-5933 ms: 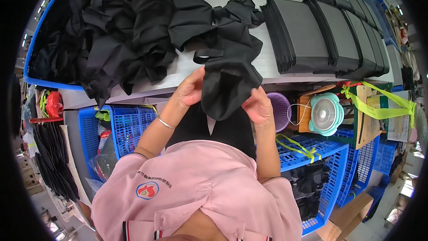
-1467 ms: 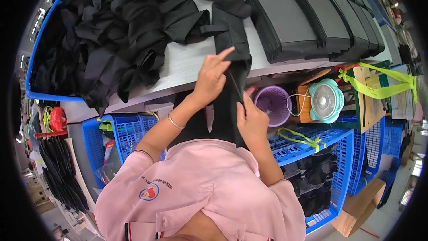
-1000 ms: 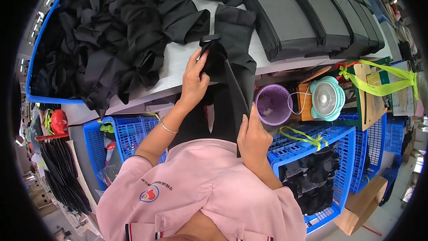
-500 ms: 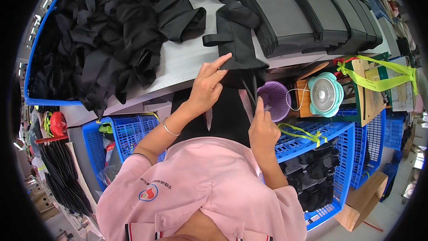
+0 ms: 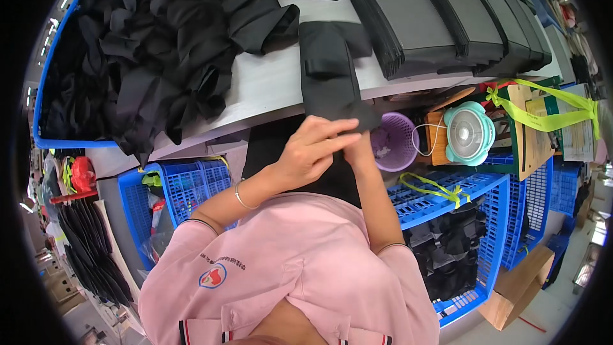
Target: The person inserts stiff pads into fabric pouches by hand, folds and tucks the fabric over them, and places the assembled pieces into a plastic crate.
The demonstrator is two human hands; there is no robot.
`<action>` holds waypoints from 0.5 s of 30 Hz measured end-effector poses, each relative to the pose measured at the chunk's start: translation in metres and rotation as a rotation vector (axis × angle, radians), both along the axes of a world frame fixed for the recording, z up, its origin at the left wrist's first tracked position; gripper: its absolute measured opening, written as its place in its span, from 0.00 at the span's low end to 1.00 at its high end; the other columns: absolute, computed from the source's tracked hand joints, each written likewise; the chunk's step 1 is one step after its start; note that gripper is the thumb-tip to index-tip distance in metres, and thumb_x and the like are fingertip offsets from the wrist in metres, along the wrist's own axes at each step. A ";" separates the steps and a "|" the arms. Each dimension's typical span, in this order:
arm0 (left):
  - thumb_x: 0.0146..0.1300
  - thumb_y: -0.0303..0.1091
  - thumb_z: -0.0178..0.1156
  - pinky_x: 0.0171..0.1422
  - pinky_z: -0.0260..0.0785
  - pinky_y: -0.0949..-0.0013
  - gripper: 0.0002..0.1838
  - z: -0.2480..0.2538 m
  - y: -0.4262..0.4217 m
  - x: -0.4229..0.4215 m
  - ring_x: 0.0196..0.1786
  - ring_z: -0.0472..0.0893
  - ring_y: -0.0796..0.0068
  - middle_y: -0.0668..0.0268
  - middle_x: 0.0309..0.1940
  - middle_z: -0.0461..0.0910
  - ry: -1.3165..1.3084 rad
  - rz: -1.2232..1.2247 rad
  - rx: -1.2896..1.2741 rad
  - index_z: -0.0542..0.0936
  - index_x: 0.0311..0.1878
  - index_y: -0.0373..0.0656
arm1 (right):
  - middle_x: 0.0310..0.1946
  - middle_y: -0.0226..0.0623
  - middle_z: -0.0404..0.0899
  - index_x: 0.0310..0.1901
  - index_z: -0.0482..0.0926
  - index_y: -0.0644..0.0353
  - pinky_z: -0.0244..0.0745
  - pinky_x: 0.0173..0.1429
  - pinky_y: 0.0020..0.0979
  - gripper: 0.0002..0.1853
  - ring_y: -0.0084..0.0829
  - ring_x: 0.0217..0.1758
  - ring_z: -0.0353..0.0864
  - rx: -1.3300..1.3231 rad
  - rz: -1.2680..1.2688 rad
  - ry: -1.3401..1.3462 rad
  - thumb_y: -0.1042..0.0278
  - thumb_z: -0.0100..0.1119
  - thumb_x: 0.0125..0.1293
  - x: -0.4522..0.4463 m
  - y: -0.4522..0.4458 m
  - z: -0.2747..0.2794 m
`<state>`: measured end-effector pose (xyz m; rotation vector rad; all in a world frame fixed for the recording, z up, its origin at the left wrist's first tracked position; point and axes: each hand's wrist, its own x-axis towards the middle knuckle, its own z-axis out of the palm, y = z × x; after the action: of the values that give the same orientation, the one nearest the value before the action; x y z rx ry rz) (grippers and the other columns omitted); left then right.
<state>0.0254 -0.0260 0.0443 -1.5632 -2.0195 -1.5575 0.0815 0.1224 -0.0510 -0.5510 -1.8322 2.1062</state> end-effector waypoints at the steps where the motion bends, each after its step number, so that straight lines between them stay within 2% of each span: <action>1: 0.49 0.17 0.62 0.53 0.73 0.64 0.25 0.006 -0.005 0.000 0.52 0.76 0.60 0.60 0.63 0.76 0.006 0.056 0.074 0.82 0.55 0.38 | 0.46 0.36 0.80 0.54 0.76 0.61 0.79 0.49 0.32 0.15 0.31 0.47 0.82 -0.228 -0.040 0.027 0.66 0.57 0.70 -0.012 -0.006 0.025; 2: 0.48 0.19 0.63 0.60 0.70 0.62 0.24 0.015 -0.017 0.007 0.56 0.75 0.57 0.52 0.61 0.76 -0.092 0.145 0.088 0.82 0.54 0.36 | 0.50 0.34 0.79 0.58 0.74 0.61 0.80 0.52 0.32 0.17 0.30 0.48 0.82 -0.453 -0.098 0.059 0.63 0.56 0.73 -0.024 -0.012 0.051; 3: 0.47 0.20 0.63 0.63 0.68 0.58 0.29 0.010 -0.025 0.007 0.61 0.73 0.54 0.49 0.63 0.73 -0.078 0.208 0.110 0.79 0.58 0.34 | 0.50 0.37 0.80 0.59 0.74 0.62 0.81 0.53 0.33 0.19 0.30 0.50 0.82 -0.484 -0.119 0.017 0.62 0.57 0.72 -0.031 -0.011 0.062; 5: 0.46 0.20 0.63 0.68 0.63 0.55 0.35 0.003 -0.032 0.003 0.65 0.70 0.51 0.48 0.67 0.69 -0.086 0.348 0.080 0.74 0.64 0.35 | 0.55 0.44 0.79 0.61 0.73 0.65 0.83 0.55 0.34 0.22 0.34 0.53 0.83 -0.660 -0.113 0.056 0.59 0.57 0.72 -0.039 -0.004 0.062; 6: 0.46 0.22 0.64 0.72 0.59 0.54 0.40 0.000 -0.029 0.000 0.70 0.65 0.49 0.48 0.71 0.63 -0.132 0.372 0.025 0.68 0.69 0.37 | 0.55 0.44 0.79 0.61 0.72 0.66 0.83 0.55 0.34 0.23 0.34 0.53 0.83 -0.665 -0.085 0.102 0.59 0.57 0.72 -0.042 -0.006 0.062; 8: 0.47 0.25 0.67 0.71 0.59 0.53 0.42 -0.003 -0.020 -0.004 0.70 0.62 0.48 0.48 0.72 0.60 -0.192 0.402 0.037 0.66 0.71 0.38 | 0.55 0.45 0.79 0.61 0.72 0.67 0.83 0.57 0.35 0.23 0.35 0.54 0.83 -0.671 -0.016 0.190 0.58 0.57 0.73 -0.049 -0.010 0.063; 10: 0.48 0.28 0.70 0.68 0.63 0.54 0.45 -0.002 -0.014 -0.007 0.71 0.60 0.47 0.49 0.73 0.56 -0.201 0.440 0.025 0.63 0.73 0.40 | 0.51 0.42 0.80 0.59 0.73 0.65 0.84 0.50 0.34 0.22 0.33 0.49 0.84 -0.735 -0.050 0.200 0.58 0.58 0.72 -0.056 -0.027 0.080; 11: 0.48 0.26 0.68 0.66 0.65 0.56 0.44 -0.001 -0.011 -0.009 0.70 0.61 0.48 0.50 0.72 0.58 -0.215 0.470 0.038 0.65 0.72 0.41 | 0.49 0.40 0.81 0.58 0.74 0.65 0.85 0.46 0.33 0.22 0.32 0.46 0.84 -0.765 -0.070 0.204 0.57 0.58 0.71 -0.058 -0.033 0.086; 14: 0.48 0.19 0.64 0.58 0.70 0.62 0.40 0.001 -0.004 -0.011 0.66 0.66 0.52 0.55 0.68 0.65 -0.269 0.511 0.079 0.70 0.69 0.43 | 0.54 0.42 0.80 0.60 0.73 0.67 0.82 0.58 0.34 0.25 0.34 0.53 0.83 -0.731 0.102 0.260 0.59 0.62 0.69 -0.051 -0.023 0.065; 15: 0.47 0.17 0.62 0.56 0.71 0.64 0.38 -0.002 -0.005 -0.012 0.63 0.68 0.54 0.57 0.65 0.68 -0.292 0.499 0.091 0.72 0.67 0.44 | 0.53 0.42 0.80 0.59 0.73 0.66 0.83 0.57 0.34 0.24 0.34 0.53 0.83 -0.743 0.143 0.281 0.59 0.62 0.68 -0.050 -0.021 0.059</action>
<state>0.0137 -0.0307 0.0424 -0.7430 -2.2143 -1.7001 0.0319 0.1019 0.0082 -0.2507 -0.9273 2.7746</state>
